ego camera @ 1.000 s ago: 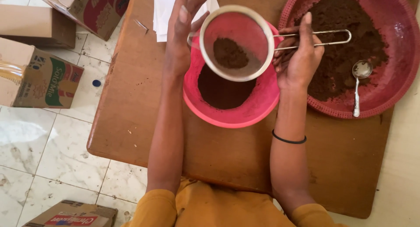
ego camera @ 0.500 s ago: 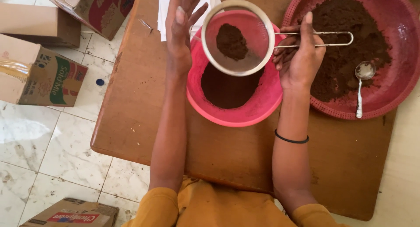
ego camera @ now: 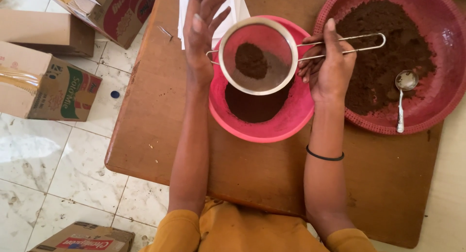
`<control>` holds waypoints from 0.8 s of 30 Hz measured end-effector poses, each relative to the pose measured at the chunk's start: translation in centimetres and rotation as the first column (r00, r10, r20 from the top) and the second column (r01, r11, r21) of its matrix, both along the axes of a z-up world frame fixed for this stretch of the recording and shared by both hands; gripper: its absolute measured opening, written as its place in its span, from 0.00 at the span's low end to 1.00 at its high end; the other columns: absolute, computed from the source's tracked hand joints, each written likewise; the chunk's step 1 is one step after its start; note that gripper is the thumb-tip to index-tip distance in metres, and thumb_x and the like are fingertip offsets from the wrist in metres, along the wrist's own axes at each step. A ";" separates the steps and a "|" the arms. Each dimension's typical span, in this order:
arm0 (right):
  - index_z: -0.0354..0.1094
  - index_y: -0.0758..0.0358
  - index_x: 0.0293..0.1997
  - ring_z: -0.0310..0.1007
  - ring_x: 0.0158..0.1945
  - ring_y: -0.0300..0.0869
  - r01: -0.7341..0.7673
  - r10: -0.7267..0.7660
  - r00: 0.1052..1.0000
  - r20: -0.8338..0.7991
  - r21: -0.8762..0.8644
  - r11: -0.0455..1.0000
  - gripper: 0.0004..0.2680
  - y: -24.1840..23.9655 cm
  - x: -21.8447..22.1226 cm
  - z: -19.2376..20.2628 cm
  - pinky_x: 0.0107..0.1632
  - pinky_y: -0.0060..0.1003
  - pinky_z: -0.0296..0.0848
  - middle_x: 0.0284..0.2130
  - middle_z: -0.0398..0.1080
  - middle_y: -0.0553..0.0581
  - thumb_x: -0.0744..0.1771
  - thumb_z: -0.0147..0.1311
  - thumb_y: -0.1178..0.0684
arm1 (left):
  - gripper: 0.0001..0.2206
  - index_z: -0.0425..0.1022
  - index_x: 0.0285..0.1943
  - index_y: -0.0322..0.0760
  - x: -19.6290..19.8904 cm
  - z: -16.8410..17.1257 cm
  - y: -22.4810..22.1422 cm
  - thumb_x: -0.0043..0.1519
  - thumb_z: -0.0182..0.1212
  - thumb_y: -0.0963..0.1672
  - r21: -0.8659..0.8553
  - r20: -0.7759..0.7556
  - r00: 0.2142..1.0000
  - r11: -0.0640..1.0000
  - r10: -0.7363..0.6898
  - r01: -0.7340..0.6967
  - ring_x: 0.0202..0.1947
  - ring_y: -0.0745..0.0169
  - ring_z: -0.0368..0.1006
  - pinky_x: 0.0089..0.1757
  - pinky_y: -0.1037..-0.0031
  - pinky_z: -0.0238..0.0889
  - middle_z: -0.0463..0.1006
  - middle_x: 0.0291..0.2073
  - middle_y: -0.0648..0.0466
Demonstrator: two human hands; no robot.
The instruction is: Sifting ground coffee from a tray into a bowl using a handheld metal strainer and a spoon.
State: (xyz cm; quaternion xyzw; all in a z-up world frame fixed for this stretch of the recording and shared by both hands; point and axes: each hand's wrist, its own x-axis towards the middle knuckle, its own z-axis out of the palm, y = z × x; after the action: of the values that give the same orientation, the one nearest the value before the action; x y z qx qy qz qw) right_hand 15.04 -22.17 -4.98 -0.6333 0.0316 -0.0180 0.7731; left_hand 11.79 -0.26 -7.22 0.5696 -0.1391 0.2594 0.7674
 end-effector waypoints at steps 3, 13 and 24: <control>0.75 0.69 0.30 0.65 0.10 0.37 0.097 -0.095 0.994 -0.051 0.031 0.995 0.18 0.1 0.1 0.1 0.11 0.25 0.59 0.11 0.67 0.56 0.66 0.55 0.39 | 0.31 0.63 0.72 0.44 0.0 0.0 -0.1 0.70 0.48 0.63 -0.043 0.009 0.999 0.999 0.031 -0.031 0.72 0.51 0.68 0.69 0.55 0.62 0.73 0.67 0.48; 0.75 0.68 0.33 0.70 0.13 0.39 -0.145 0.145 0.989 -0.007 0.012 0.989 0.11 -0.3 0.0 -0.4 0.14 0.23 0.65 0.17 0.72 0.57 0.68 0.60 0.48 | 0.29 0.65 0.71 0.41 0.1 -0.4 0.0 0.70 0.51 0.60 -0.150 0.134 0.991 0.988 -0.018 0.038 0.70 0.52 0.69 0.68 0.57 0.62 0.74 0.65 0.47; 0.77 0.72 0.32 0.64 0.10 0.40 -0.075 0.074 0.997 -0.031 -0.058 0.995 0.10 0.0 -0.1 -0.5 0.11 0.26 0.58 0.15 0.71 0.61 0.68 0.59 0.53 | 0.26 0.64 0.72 0.36 0.7 -1.6 0.1 0.73 0.53 0.56 -0.308 0.242 0.969 0.944 -0.042 0.118 0.69 0.43 0.70 0.69 0.56 0.62 0.75 0.64 0.41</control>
State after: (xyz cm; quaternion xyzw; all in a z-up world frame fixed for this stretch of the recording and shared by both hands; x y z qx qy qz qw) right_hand 14.94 -22.19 -5.45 -0.6568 0.0187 0.0192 0.7536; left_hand 12.49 -0.20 -8.80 0.3970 -0.2070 0.3115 0.8381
